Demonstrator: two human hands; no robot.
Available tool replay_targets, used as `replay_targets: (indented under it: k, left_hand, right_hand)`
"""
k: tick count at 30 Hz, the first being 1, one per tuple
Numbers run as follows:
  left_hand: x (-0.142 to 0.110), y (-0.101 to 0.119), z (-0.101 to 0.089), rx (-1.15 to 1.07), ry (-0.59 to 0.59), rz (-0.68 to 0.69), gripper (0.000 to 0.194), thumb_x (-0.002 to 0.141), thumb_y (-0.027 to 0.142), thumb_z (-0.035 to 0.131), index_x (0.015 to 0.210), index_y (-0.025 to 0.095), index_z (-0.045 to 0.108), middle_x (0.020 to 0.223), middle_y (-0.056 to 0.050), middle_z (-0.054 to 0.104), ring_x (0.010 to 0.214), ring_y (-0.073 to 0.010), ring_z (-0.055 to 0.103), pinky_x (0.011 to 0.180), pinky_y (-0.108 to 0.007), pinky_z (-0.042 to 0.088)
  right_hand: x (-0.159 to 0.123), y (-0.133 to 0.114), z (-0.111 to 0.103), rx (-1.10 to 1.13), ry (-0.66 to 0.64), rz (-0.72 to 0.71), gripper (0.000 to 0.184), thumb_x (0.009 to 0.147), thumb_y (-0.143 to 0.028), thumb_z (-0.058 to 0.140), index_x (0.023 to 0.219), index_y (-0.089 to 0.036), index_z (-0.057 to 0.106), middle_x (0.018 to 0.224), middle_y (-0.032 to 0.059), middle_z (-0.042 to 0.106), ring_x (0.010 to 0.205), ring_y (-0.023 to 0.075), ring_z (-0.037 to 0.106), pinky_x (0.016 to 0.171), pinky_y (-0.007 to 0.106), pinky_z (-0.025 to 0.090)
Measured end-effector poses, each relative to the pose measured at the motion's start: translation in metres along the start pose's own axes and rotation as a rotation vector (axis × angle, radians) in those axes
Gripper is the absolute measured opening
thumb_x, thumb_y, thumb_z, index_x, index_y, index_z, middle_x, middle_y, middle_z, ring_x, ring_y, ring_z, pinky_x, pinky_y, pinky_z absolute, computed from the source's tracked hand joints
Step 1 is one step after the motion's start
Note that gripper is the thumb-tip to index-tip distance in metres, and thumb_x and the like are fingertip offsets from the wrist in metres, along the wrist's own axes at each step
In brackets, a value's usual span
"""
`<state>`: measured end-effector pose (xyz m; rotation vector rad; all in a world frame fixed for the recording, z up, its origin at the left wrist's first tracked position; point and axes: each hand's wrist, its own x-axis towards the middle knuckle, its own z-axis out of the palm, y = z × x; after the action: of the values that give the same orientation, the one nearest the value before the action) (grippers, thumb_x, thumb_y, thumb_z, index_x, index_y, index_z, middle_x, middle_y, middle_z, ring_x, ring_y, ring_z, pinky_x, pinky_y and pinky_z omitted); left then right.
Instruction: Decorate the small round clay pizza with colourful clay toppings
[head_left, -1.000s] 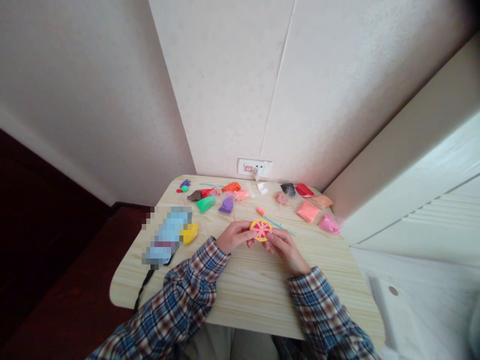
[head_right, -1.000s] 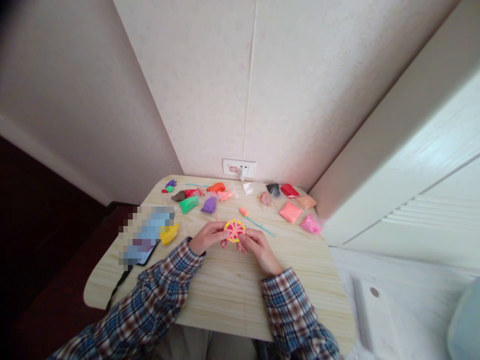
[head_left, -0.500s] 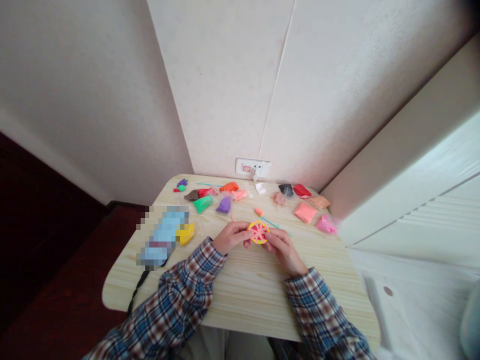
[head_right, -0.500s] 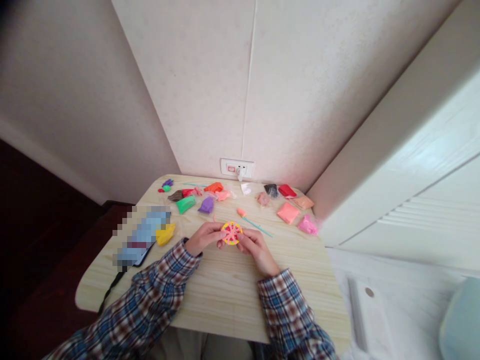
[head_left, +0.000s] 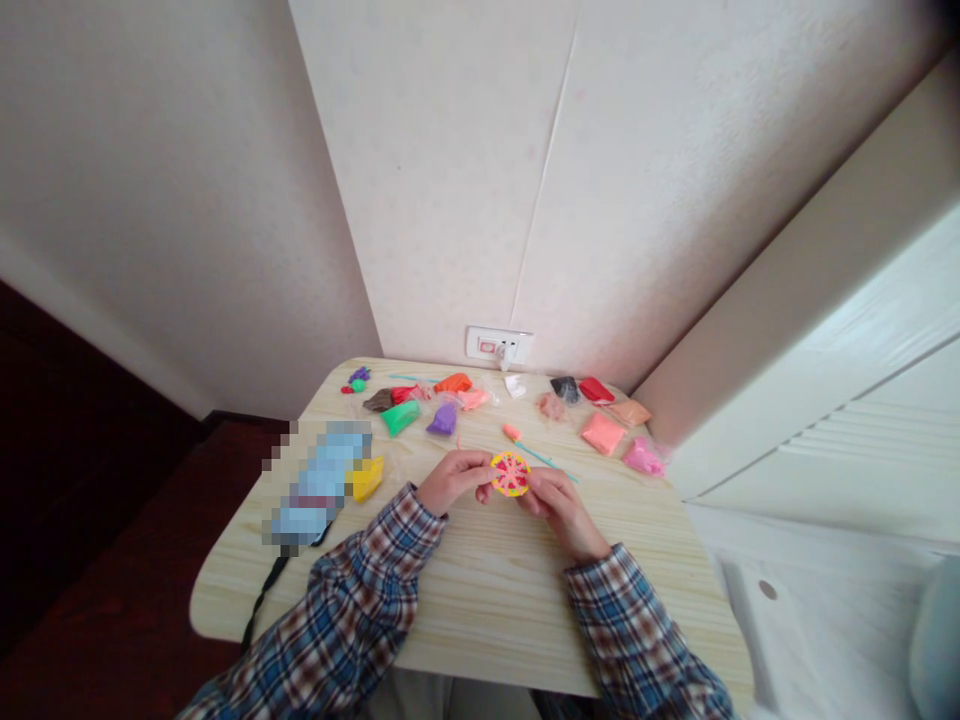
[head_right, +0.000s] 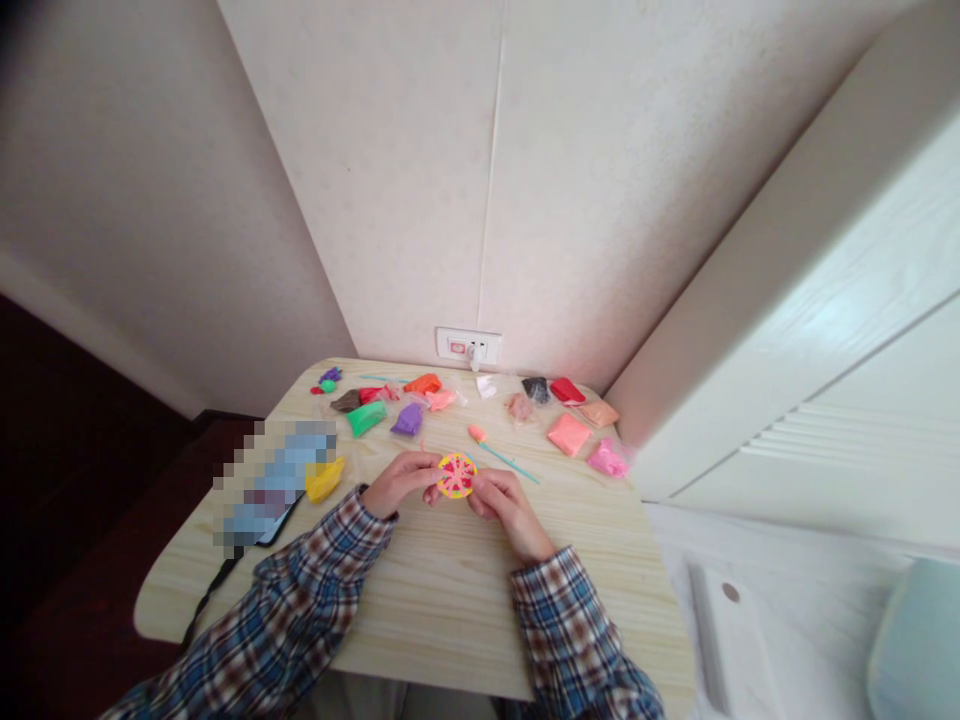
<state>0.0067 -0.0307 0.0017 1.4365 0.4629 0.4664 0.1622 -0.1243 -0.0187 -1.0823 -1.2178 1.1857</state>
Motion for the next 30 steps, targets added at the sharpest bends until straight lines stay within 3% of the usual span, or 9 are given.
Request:
replay_targets:
  k: [30]
  left_hand:
    - [-0.0011, 0.0076, 0.0037, 0.060, -0.031, 0.046, 0.042, 0.070, 0.051, 0.060, 0.056, 0.013, 0.050, 0.052, 0.003, 0.046, 0.053, -0.0089, 0.041, 0.052, -0.022, 0.032]
  right_hand:
    - [-0.0008, 0.0032, 0.0013, -0.037, -0.045, 0.083, 0.042, 0.083, -0.050, 0.049, 0.056, -0.017, 0.047, 0.051, -0.0039, 0.035, 0.049, 0.0089, 0.027, 0.047, 0.025, 0.019]
